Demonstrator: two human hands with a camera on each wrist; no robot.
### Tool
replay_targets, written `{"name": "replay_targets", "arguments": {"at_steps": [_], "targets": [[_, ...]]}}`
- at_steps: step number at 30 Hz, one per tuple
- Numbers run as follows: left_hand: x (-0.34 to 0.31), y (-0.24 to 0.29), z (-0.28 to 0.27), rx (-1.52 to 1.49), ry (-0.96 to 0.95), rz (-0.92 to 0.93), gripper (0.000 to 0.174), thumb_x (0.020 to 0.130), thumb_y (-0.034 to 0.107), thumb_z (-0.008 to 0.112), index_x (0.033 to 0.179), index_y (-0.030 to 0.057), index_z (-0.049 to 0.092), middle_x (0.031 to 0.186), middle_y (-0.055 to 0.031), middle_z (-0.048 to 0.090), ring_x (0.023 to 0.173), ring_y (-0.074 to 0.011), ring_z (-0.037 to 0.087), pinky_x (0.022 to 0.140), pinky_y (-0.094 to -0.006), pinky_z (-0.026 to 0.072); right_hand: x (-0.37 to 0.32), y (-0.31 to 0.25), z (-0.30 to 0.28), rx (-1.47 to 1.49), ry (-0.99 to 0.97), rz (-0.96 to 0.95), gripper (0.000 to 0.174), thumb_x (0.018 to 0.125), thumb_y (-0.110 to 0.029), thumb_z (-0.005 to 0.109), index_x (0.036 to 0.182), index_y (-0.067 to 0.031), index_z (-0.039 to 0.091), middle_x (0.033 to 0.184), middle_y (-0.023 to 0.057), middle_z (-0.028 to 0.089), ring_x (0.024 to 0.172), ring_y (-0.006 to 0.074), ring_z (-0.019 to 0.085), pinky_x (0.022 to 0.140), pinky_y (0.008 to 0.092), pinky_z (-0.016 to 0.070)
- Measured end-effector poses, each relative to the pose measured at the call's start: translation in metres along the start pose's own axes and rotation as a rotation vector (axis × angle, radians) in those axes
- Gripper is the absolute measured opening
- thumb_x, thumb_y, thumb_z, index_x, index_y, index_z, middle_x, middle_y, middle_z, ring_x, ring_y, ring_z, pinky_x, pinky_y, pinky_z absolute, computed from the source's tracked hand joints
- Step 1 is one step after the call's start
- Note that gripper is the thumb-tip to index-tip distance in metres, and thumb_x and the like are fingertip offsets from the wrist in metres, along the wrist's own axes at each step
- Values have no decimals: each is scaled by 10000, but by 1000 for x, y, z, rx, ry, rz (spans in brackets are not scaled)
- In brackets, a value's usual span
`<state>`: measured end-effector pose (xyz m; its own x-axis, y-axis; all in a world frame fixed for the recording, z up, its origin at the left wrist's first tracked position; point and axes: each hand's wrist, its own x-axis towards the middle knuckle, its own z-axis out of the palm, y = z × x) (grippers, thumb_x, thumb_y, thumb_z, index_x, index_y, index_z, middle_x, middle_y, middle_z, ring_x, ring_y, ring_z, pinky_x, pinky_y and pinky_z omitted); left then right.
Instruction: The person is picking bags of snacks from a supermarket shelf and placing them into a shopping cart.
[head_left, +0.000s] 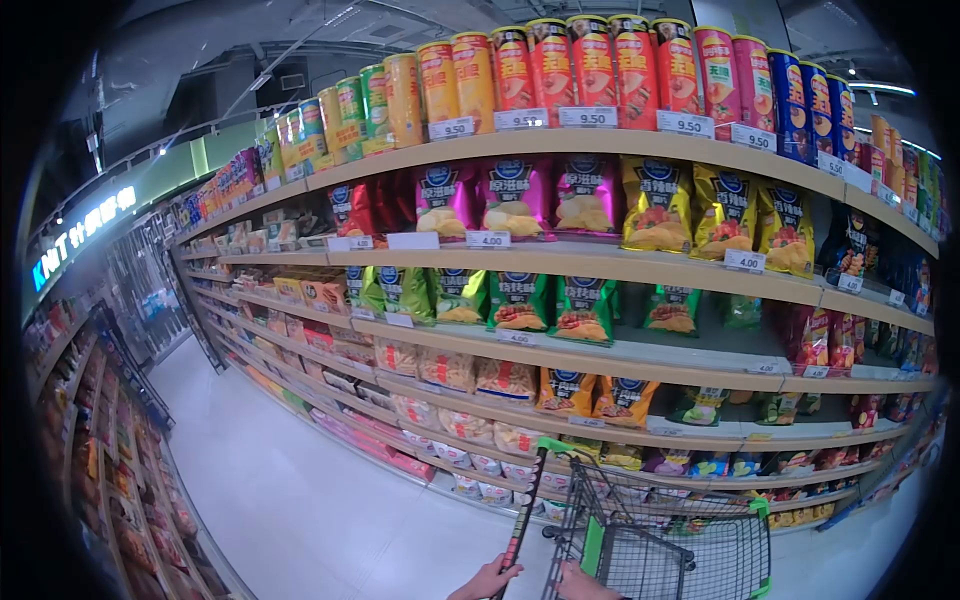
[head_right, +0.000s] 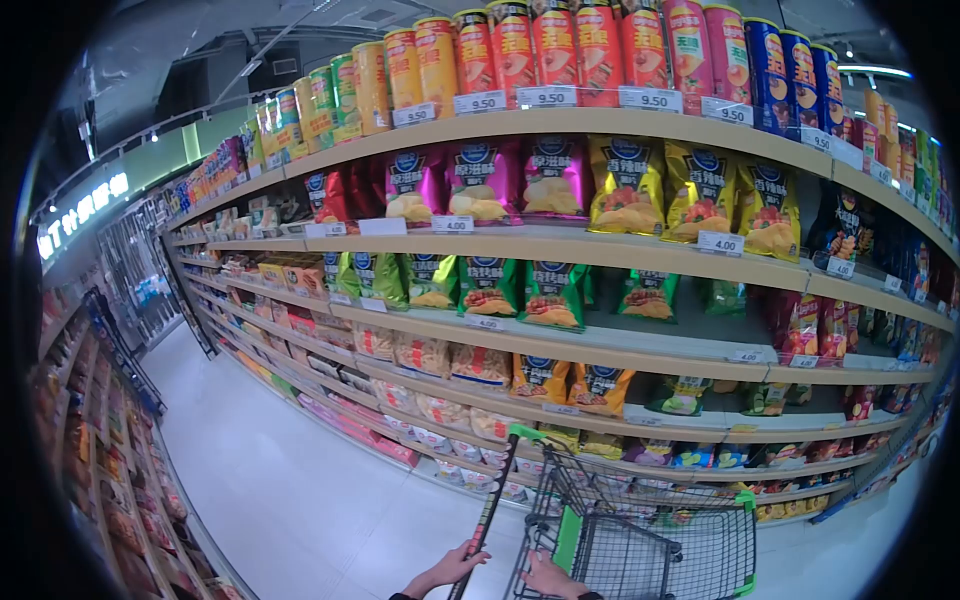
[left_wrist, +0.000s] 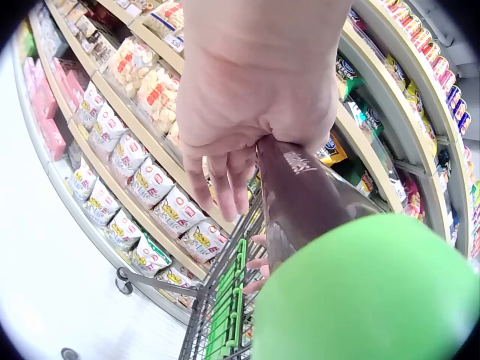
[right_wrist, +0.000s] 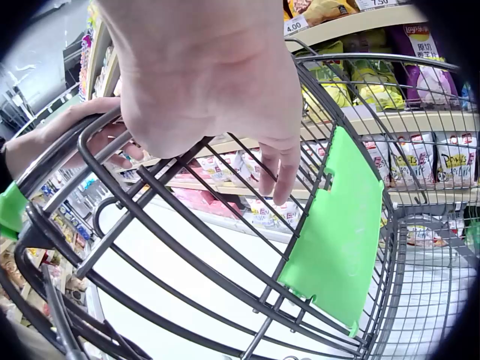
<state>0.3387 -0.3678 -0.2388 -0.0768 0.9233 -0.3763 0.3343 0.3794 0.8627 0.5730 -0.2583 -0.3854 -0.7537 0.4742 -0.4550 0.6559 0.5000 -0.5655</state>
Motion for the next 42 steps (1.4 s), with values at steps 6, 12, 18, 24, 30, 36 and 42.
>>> {"name": "replay_targets", "arguments": {"at_steps": [6, 12, 18, 24, 30, 36, 42], "targets": [[-17, 7, -29, 88, -141, 63, 576, 947, 493, 528, 1245, 23, 380, 1032, -186, 639, 980, -315, 631, 881, -376, 462, -18, -41, -21, 186, 175, 115, 688, 934, -438, 495, 1429, -22, 261, 1415, 314, 294, 1244, 492, 438, 1033, 494, 405], [-26, -25, -44, 20, -283, 258, 558, 963, 512, 479, 1171, 17, 327, 935, -220, 604, 891, -379, 615, 831, -416, 467, -7, -81, -35, 135, 256, 114, 695, 932, -433, 505, 1430, -17, 257, 1405, 317, 307, 1247, 493, 433, 1038, 491, 399], [-28, -39, -67, 63, -254, 286, 554, 958, 538, 458, 1114, 19, 342, 845, -248, 606, 847, -443, 613, 785, -449, 472, 5, -118, -39, 96, 263, 118, 702, 930, -429, 514, 1431, -12, 253, 1396, 321, 320, 1250, 494, 428, 1044, 489, 394], [-26, -56, -95, 86, -254, 291, 589, 948, 560, 444, 1101, -4, 372, 866, -283, 618, 858, -470, 612, 760, -475, 471, 20, -146, -36, 52, 249, 122, 709, 928, -424, 523, 1432, -7, 249, 1387, 325, 332, 1253, 494, 423, 1050, 486, 388], [-28, -70, -129, 96, -211, 239, 620, 936, 576, 423, 1183, 8, 391, 869, -265, 643, 887, -482, 613, 779, -507, 469, 39, -159, -30, 0, 247, 43, 716, 926, -419, 533, 1433, -2, 246, 1378, 329, 345, 1256, 495, 418, 1055, 483, 382], [-32, -79, -174, 123, -206, 211, 594, 937, 557, 456, 1150, 4, 417, 914, -273, 644, 928, -466, 618, 813, -487, 470, 71, -170, -12, 32, 285, -24, 763, 916, -439, 561, 1456, -21, 221, 1363, 340, 369, 1273, 491, 396, 1083, 482, 347], [-27, -86, -214, 100, -223, 134, 579, 930, 528, 500, 1112, -20, 455, 914, -270, 645, 922, -438, 630, 810, -457, 479, 105, -197, -11, 94, 210, 67, 777, 913, -417, 596, 1470, -40, 208, 1361, 340, 373, 1278, 473, 395, 1091, 470, 334]]}}
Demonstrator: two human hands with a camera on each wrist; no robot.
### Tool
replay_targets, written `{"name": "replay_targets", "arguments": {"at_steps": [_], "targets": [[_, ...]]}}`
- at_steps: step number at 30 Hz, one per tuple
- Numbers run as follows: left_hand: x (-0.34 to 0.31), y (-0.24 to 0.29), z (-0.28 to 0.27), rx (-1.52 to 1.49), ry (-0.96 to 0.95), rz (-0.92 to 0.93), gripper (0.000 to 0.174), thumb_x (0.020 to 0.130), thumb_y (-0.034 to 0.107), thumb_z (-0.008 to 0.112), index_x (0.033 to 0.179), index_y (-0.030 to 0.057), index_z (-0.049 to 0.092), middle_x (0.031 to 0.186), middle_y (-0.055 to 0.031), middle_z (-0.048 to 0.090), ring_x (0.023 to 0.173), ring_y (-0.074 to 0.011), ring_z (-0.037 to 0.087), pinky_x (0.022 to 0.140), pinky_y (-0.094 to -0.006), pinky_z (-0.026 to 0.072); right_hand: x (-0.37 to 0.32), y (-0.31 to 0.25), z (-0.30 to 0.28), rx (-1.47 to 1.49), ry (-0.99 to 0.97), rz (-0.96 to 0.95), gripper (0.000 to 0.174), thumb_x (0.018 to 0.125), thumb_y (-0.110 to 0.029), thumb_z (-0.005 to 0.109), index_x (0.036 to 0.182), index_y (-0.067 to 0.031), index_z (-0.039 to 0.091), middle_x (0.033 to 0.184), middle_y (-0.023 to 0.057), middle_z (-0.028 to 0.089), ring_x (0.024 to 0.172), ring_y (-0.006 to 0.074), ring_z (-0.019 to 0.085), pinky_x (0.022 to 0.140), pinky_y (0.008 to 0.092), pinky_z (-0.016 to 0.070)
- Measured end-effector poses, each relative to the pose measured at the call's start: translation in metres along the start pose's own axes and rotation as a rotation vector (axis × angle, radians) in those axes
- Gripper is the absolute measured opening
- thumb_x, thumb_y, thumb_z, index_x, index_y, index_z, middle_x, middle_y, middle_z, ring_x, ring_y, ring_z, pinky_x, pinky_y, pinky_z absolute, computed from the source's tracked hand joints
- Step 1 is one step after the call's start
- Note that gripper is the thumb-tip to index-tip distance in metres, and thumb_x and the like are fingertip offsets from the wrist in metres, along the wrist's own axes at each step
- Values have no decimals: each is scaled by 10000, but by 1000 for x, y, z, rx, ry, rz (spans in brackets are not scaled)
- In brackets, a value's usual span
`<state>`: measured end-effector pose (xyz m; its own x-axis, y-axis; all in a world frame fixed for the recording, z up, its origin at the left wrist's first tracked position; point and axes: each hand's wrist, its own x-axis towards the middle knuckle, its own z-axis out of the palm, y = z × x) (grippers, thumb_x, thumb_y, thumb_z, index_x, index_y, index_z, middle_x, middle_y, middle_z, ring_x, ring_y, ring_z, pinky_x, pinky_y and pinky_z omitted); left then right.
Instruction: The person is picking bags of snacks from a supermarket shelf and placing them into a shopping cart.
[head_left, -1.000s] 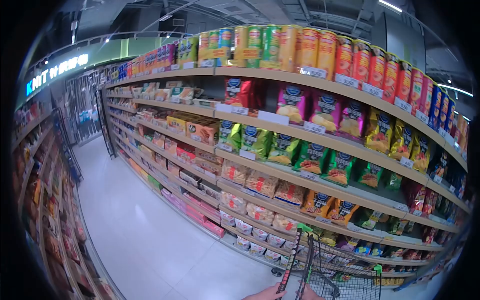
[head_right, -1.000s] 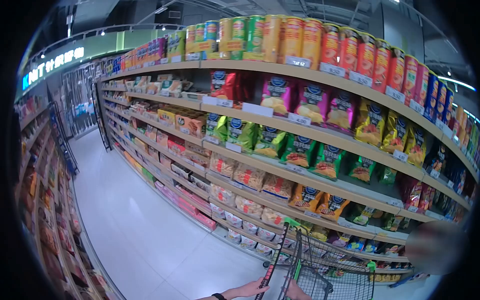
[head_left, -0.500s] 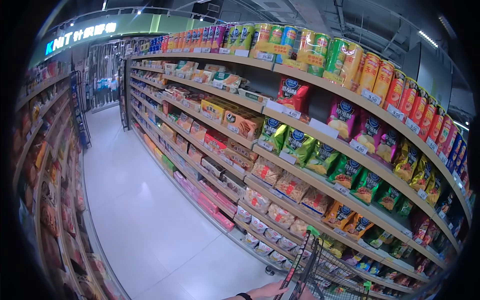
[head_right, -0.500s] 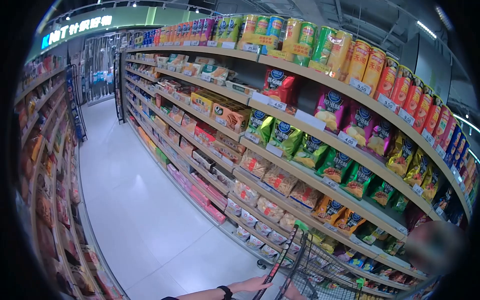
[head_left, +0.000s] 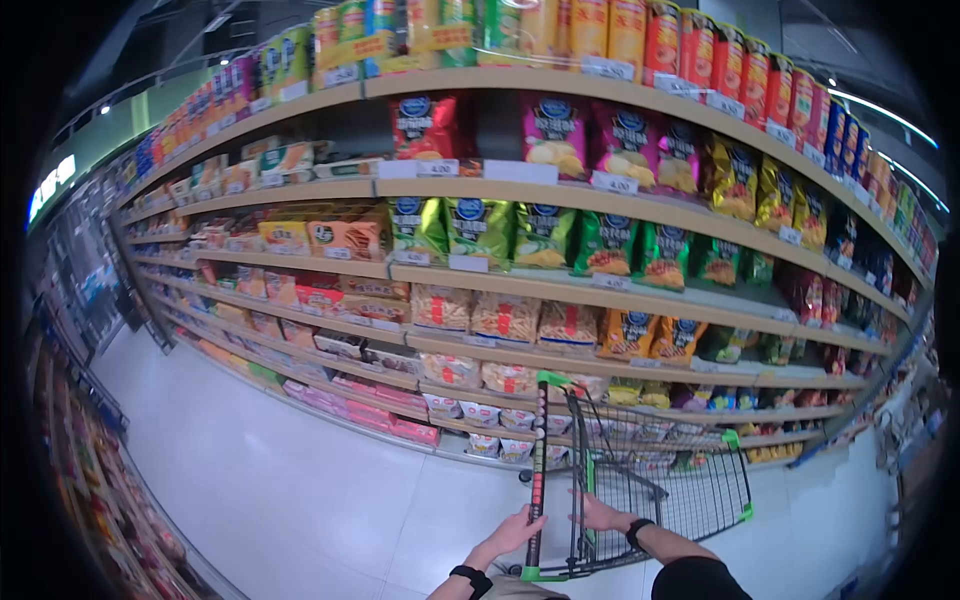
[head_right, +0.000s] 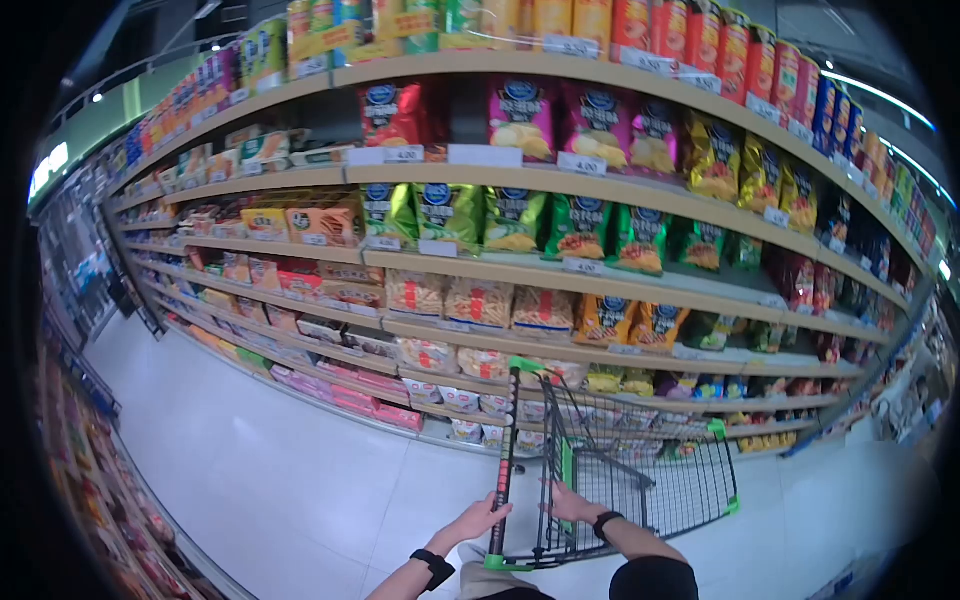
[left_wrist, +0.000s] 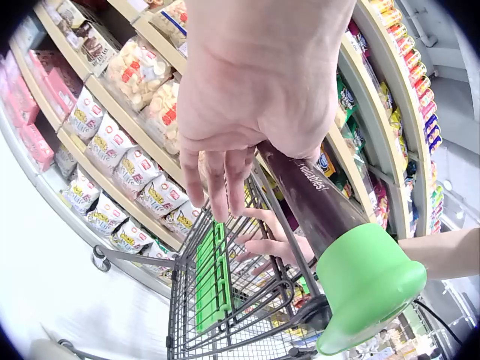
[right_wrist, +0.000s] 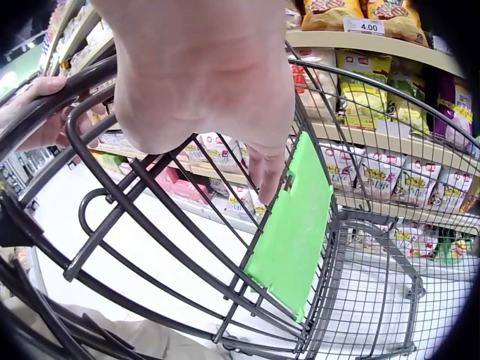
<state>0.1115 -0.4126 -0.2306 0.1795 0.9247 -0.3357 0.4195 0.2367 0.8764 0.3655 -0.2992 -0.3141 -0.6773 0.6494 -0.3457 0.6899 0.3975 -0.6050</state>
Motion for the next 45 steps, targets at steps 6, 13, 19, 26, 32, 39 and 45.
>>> {"name": "replay_targets", "arguments": {"at_steps": [6, 13, 19, 26, 32, 39, 45], "targets": [[-1, -6, -39, 63, -77, -40, 554, 938, 497, 520, 1103, -26, 443, 937, -269, 645, 933, -413, 643, 827, -436, 484, 13, -41, -9, 52, -84, 21, 789, 934, -430, 562, 1495, -87, 126, 1393, 336, 293, 1297, 484, 361, 1101, 480, 328], [6, -20, -80, 146, -272, -22, 700, 935, 515, 501, 1253, -92, 359, 988, -324, 629, 997, -442, 616, 864, -443, 481, 32, -62, 5, 1, -60, 4, 759, 941, -418, 544, 1495, -115, 122, 1401, 321, 267, 1258, 499, 406, 1061, 494, 386], [1, -9, -117, 92, -412, 2, 735, 954, 489, 488, 1323, -117, 294, 1036, -334, 610, 1033, -451, 592, 899, -453, 468, 46, -81, 9, -7, -46, 57, 733, 930, -397, 563, 1492, -154, 159, 1449, 307, 215, 1201, 508, 463, 978, 509, 466], [10, -53, -130, 390, -539, 115, 724, 984, 500, 414, 1322, -128, 288, 1056, -335, 579, 1008, -440, 599, 876, -452, 479, 57, -109, 3, 76, -80, 127, 730, 924, -370, 578, 1494, -142, 183, 1468, 293, 218, 1264, 495, 415, 1019, 487, 444], [9, -36, -159, 255, -654, 98, 747, 968, 595, 355, 1275, -82, 432, 1125, -305, 572, 1034, -427, 591, 910, -458, 466, 62, -142, -7, 46, -115, 280, 693, 944, -385, 526, 1506, -181, 175, 1479, 268, 251, 1276, 483, 412, 1053, 478, 415], [24, -63, -178, 498, -767, 353, 610, 974, 504, 413, 1191, -58, 507, 1065, -277, 614, 1025, -420, 595, 913, -490, 458, 56, -141, 14, -33, 112, 218, 712, 942, -361, 515, 1514, -157, 144, 1454, 286, 310, 1155, 467, 526, 947, 474, 494], [19, -138, -275, 601, -528, 414, 483, 954, 403, 478, 1199, -11, 524, 1099, -232, 622, 1061, -391, 587, 899, -493, 466, 55, -126, 38, -253, 160, 284, 778, 863, -253, 534, 1500, -51, 137, 1450, 367, 260, 897, 438, 633, 785, 474, 543]]}}
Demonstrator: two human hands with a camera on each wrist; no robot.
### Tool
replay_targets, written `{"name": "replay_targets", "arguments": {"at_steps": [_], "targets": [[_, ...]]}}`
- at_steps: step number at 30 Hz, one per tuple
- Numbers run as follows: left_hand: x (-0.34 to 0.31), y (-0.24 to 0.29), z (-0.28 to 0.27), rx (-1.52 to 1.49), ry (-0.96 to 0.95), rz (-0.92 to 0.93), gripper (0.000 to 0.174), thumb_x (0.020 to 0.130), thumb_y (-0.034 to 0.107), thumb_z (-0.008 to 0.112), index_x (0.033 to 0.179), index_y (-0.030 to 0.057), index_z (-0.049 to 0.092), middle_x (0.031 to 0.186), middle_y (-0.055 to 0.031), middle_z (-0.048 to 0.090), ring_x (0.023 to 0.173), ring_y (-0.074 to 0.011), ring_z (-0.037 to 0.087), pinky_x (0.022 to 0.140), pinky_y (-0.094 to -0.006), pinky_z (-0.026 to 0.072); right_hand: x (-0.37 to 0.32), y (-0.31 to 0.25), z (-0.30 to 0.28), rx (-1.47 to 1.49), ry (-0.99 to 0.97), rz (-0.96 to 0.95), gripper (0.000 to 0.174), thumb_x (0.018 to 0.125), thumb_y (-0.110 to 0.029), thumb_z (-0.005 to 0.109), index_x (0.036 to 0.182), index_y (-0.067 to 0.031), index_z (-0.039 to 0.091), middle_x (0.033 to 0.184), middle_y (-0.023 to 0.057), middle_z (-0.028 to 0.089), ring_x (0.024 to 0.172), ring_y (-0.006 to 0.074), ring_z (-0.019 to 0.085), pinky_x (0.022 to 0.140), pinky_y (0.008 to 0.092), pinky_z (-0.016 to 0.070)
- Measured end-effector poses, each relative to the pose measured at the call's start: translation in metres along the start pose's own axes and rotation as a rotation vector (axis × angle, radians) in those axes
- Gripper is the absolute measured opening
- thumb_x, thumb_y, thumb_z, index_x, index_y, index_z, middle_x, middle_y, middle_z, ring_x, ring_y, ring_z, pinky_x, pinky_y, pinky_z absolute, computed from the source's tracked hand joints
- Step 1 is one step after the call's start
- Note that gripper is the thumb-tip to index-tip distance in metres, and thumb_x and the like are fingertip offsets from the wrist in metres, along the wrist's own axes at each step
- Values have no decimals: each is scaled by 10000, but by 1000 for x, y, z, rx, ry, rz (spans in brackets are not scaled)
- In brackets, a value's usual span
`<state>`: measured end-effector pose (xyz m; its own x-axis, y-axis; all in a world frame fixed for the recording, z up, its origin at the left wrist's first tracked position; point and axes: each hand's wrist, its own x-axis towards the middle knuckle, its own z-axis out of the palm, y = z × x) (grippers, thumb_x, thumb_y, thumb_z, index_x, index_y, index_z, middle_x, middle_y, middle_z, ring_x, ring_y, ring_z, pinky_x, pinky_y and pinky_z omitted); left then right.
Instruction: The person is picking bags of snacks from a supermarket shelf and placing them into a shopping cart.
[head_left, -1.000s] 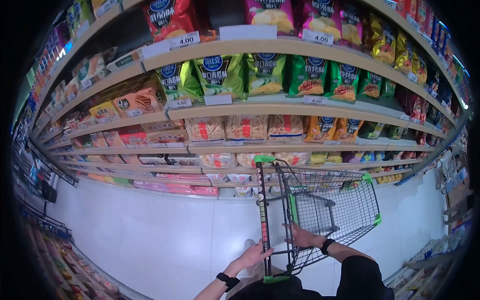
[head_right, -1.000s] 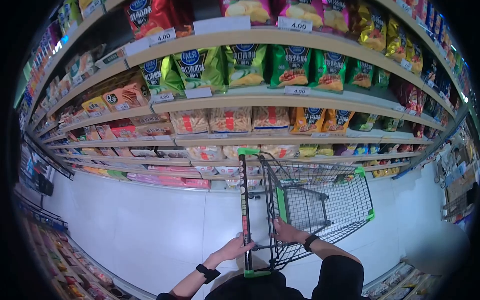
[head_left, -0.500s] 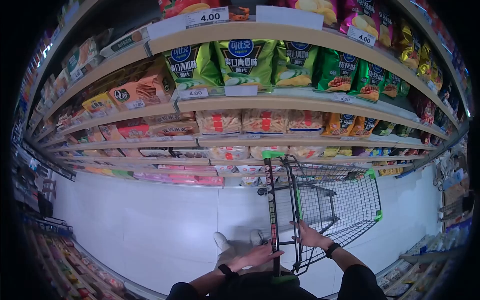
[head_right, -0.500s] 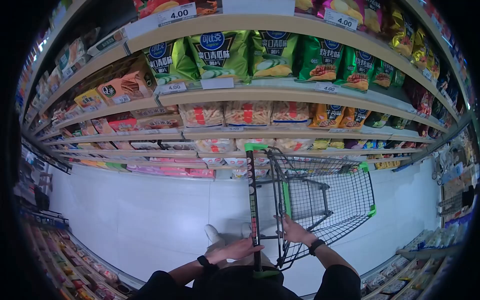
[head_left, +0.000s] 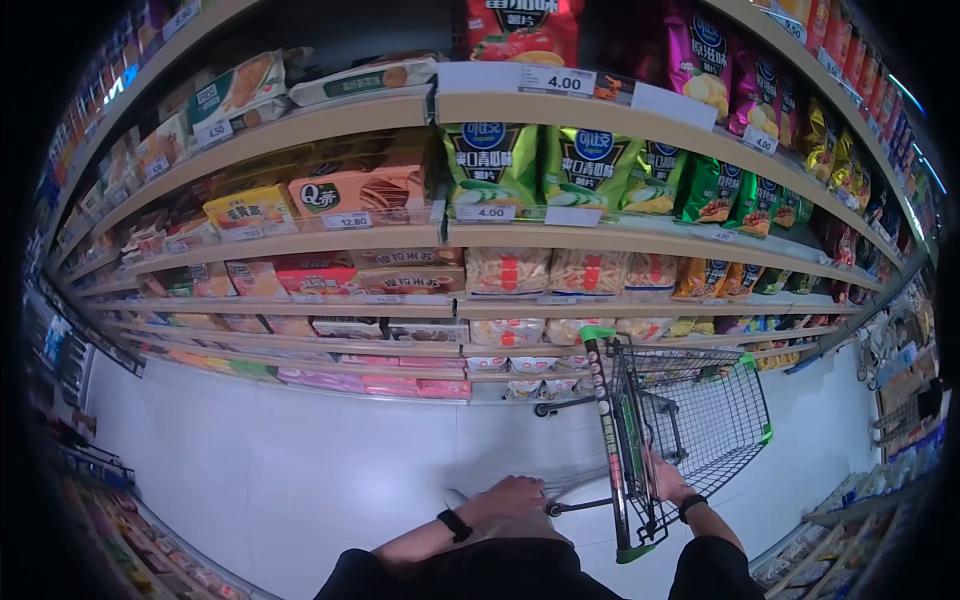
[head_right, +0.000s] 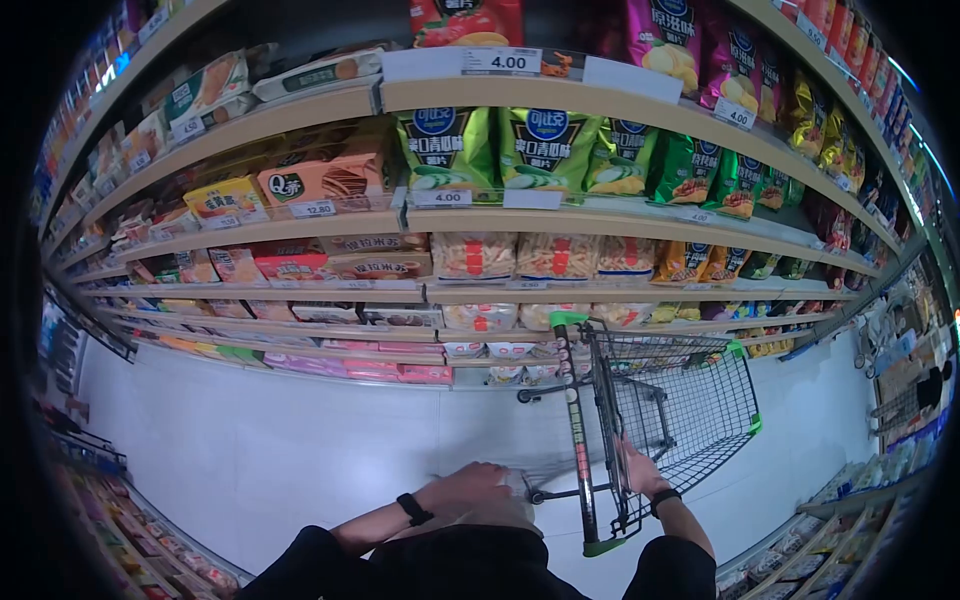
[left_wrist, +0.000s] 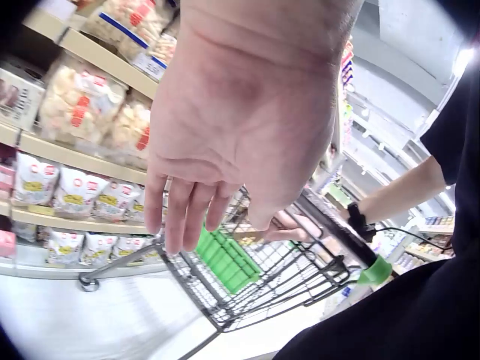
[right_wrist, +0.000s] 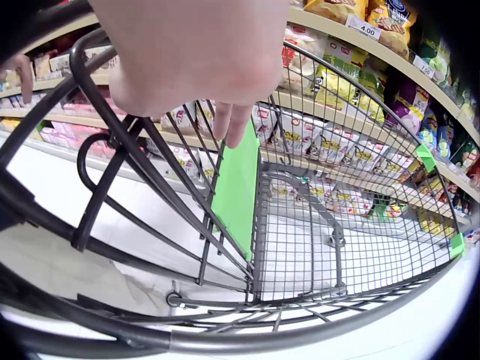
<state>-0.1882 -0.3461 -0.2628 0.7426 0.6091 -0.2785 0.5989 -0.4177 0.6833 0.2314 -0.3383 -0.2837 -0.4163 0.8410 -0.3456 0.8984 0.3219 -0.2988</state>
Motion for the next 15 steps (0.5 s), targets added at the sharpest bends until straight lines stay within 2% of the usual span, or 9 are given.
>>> {"name": "replay_targets", "arguments": {"at_steps": [3, 6, 7, 9, 11, 12, 13, 14, 15], "targets": [[-60, -52, -12, -13, 11, -241, 506, 950, 431, 474, 1215, 2, 524, 1140, -226, 621, 1092, -391, 582, 925, -492, 457, -1, 3, 6, -25, 95, -61, 755, 861, -266, 538, 1493, -63, 178, 1450, 340, 289, 895, 429, 636, 743, 466, 545], [-126, -97, -6, 13, 18, -484, 514, 955, 434, 468, 1243, 10, 513, 1175, -228, 614, 1116, -384, 578, 950, -464, 455, -1, -1, 4, -43, 2, 29, 764, 862, -270, 546, 1495, -65, 171, 1463, 300, 306, 886, 439, 633, 736, 481, 541], [-148, -110, -4, 34, 23, -551, 520, 959, 438, 461, 1256, 14, 505, 1185, -228, 611, 1116, -378, 578, 957, -444, 458, 1, -1, 6, -41, -5, 60, 763, 855, -273, 560, 1499, -107, 186, 1463, 272, 330, 876, 449, 630, 730, 500, 535], [-188, -163, 39, -39, 131, -677, 516, 946, 443, 481, 1250, 28, 517, 1112, -218, 649, 1081, -383, 596, 947, -450, 464, -2, -35, -21, -5, 5, 82, 710, 872, -261, 522, 1490, -94, 214, 1410, 270, 400, 913, 463, 606, 760, 504, 525], [-230, -199, 82, -193, 213, -842, 469, 922, 399, 512, 1164, 1, 572, 1065, -263, 646, 1054, -413, 598, 919, -498, 469, -1, -42, -20, 10, 42, 68, 692, 880, -251, 504, 1489, -86, 219, 1347, 283, 464, 928, 471, 594, 767, 511, 518], [-257, -231, 128, -111, 327, -834, 470, 920, 439, 507, 1107, 23, 620, 918, -235, 684, 962, -412, 636, 872, -510, 496, 0, -44, -18, 18, 45, 61, 691, 880, -249, 504, 1489, -84, 220, 1330, 285, 477, 930, 470, 594, 767, 510, 518], [-284, -237, 151, -206, 361, -877, 462, 911, 444, 503, 1047, 28, 650, 890, -249, 675, 928, -428, 638, 864, -519, 501, 0, -46, -18, 24, 48, 55, 690, 880, -247, 503, 1488, -83, 221, 1313, 287, 490, 931, 469, 594, 768, 509, 518], [-305, -259, 176, -113, 91, -916, 486, 893, 481, 509, 1037, 48, 675, 923, -239, 681, 948, -428, 634, 884, -504, 499, 1, -46, -18, 27, 51, 51, 689, 879, -245, 503, 1488, -81, 223, 1296, 289, 502, 933, 467, 595, 768, 508, 518], [-325, -264, 192, -132, -125, -936, 530, 845, 515, 497, 902, 31, 703, 898, -161, 712, 823, -380, 675, 805, -458, 534, 3, -43, -10, -19, 31, 90, 693, 872, -237, 503, 1486, -75, 226, 1257, 284, 530, 947, 460, 594, 774, 504, 519]]}}
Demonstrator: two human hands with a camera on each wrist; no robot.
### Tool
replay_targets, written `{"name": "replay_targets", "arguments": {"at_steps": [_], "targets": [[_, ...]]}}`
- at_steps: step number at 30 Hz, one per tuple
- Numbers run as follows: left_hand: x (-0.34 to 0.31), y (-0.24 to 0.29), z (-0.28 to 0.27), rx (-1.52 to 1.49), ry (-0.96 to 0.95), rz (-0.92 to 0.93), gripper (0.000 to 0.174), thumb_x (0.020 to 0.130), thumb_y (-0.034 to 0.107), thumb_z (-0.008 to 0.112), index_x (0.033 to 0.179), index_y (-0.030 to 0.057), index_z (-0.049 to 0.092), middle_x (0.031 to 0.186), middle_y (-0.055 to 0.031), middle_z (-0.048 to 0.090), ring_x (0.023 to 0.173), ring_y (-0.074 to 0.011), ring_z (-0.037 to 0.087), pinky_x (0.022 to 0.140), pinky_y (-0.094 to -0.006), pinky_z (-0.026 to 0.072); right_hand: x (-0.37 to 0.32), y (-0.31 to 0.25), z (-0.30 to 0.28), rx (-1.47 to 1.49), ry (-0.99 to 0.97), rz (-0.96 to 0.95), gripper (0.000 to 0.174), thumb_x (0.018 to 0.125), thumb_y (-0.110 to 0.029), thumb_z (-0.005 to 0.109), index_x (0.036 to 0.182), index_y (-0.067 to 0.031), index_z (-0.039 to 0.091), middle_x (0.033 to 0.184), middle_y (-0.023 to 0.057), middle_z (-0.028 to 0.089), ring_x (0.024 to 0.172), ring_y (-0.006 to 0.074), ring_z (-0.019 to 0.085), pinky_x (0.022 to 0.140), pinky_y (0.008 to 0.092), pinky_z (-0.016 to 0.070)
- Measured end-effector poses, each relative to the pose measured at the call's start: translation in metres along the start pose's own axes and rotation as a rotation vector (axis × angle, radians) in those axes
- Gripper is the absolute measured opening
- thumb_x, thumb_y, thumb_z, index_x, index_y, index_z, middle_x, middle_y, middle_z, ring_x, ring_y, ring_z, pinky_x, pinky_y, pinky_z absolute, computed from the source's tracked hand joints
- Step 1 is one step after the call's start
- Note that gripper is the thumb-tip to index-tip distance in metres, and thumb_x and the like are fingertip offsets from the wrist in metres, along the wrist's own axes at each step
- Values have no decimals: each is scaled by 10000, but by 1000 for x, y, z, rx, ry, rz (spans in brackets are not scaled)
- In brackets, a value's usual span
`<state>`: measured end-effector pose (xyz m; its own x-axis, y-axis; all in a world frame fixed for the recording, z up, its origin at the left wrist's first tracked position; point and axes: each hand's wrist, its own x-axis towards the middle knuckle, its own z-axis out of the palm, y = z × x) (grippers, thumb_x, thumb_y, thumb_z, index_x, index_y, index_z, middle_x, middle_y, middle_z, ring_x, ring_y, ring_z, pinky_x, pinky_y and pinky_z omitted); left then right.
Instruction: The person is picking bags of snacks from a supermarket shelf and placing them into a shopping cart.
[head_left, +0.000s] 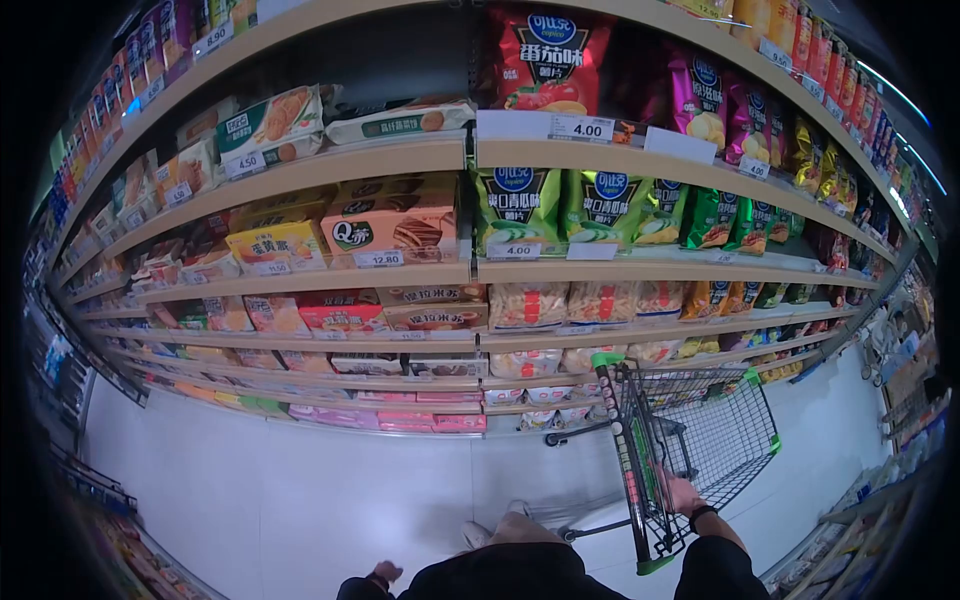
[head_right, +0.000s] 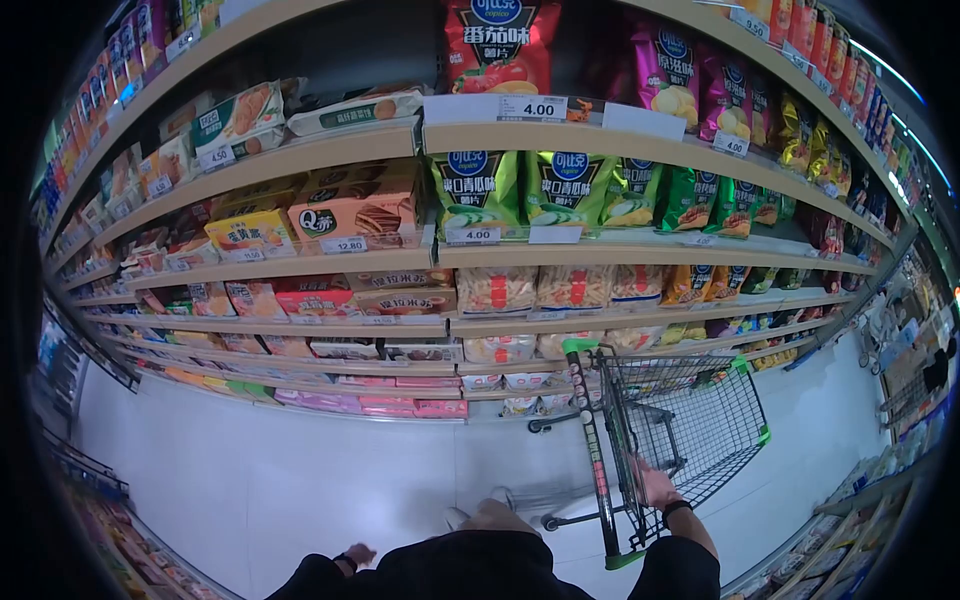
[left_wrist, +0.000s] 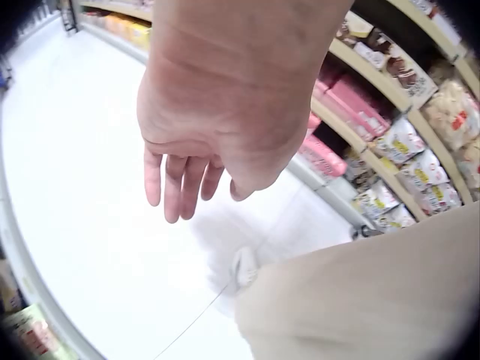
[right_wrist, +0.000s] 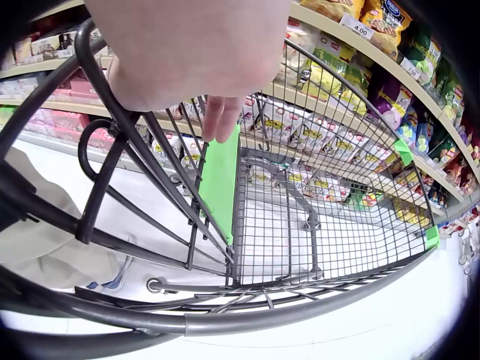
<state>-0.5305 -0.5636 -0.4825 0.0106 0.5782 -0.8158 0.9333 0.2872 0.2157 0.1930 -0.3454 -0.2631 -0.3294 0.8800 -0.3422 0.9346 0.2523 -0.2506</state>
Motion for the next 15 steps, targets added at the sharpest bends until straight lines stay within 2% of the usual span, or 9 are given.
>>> {"name": "replay_targets", "arguments": {"at_steps": [1, 2, 3, 5, 7, 8, 11, 13, 15], "targets": [[-23, 5, -9, -31, -166, -133, 481, 828, 490, 505, 903, 62, 713, 1014, -171, 699, 875, -350, 675, 813, -459, 530, 1, 5, 7, 0, 7, -18, 707, 858, -238, 510, 1485, -74, 228, 1266, 290, 521, 963, 452, 594, 776, 503, 520], [-24, -4, 4, 28, -199, -153, 563, 870, 577, 483, 1095, 105, 693, 1118, -206, 658, 1137, -373, 585, 959, -461, 462, 2, 6, 12, 4, -18, 14, 717, 850, -245, 515, 1486, -74, 229, 1279, 288, 513, 974, 448, 594, 779, 496, 523], [-29, -29, 12, 163, -238, 176, 546, 866, 563, 491, 1117, 118, 685, 1088, -210, 663, 1128, -372, 591, 952, -474, 465, 4, 6, 16, 10, -47, 45, 728, 842, -252, 520, 1486, -74, 231, 1291, 287, 505, 985, 444, 594, 782, 488, 526], [-26, -5, 9, 50, -110, -196, 436, 891, 476, 487, 1064, 136, 699, 1053, -167, 681, 1086, -357, 616, 918, -482, 489, 3, 2, 18, 68, 3, -7, 746, 832, -247, 531, 1495, -147, 204, 1353, 251, 472, 906, 447, 619, 754, 507, 528], [8, -2, -10, 176, -223, 76, 362, 907, 404, 481, 1006, 135, 701, 1040, -127, 690, 1013, -327, 653, 879, -464, 515, 3, -3, 18, 81, 42, -55, 754, 829, -248, 533, 1498, -171, 193, 1385, 226, 458, 867, 447, 631, 744, 512, 530], [17, 13, -12, 365, -32, 210, 336, 911, 376, 485, 963, 123, 699, 960, -84, 714, 923, -278, 684, 842, -411, 537, 4, -6, 20, 66, 56, -79, 751, 832, -252, 529, 1497, -160, 194, 1386, 218, 460, 867, 446, 632, 748, 508, 532], [54, 56, -40, -269, 222, 24, 403, 874, 414, 579, 989, 43, 684, 868, -95, 732, 869, -227, 705, 850, -375, 541, 11, -5, 28, 75, 33, -117, 735, 843, -263, 511, 1491, -112, 200, 1383, 256, 445, 888, 441, 632, 765, 503, 535], [78, 93, -68, -298, 326, 125, 407, 862, 419, 587, 951, 34, 681, 952, -199, 695, 935, -399, 651, 864, -462, 521, 13, -7, 33, 127, -72, -11, 735, 846, -265, 506, 1493, -108, 194, 1377, 288, 435, 905, 438, 634, 772, 505, 534], [94, 129, -102, -261, 387, 259, 404, 880, 406, 564, 1005, 35, 666, 944, -219, 686, 933, -399, 649, 871, -463, 517, 14, -15, 33, 112, -99, 16, 732, 857, -270, 498, 1495, -100, 181, 1366, 311, 427, 896, 443, 634, 763, 506, 535]]}}
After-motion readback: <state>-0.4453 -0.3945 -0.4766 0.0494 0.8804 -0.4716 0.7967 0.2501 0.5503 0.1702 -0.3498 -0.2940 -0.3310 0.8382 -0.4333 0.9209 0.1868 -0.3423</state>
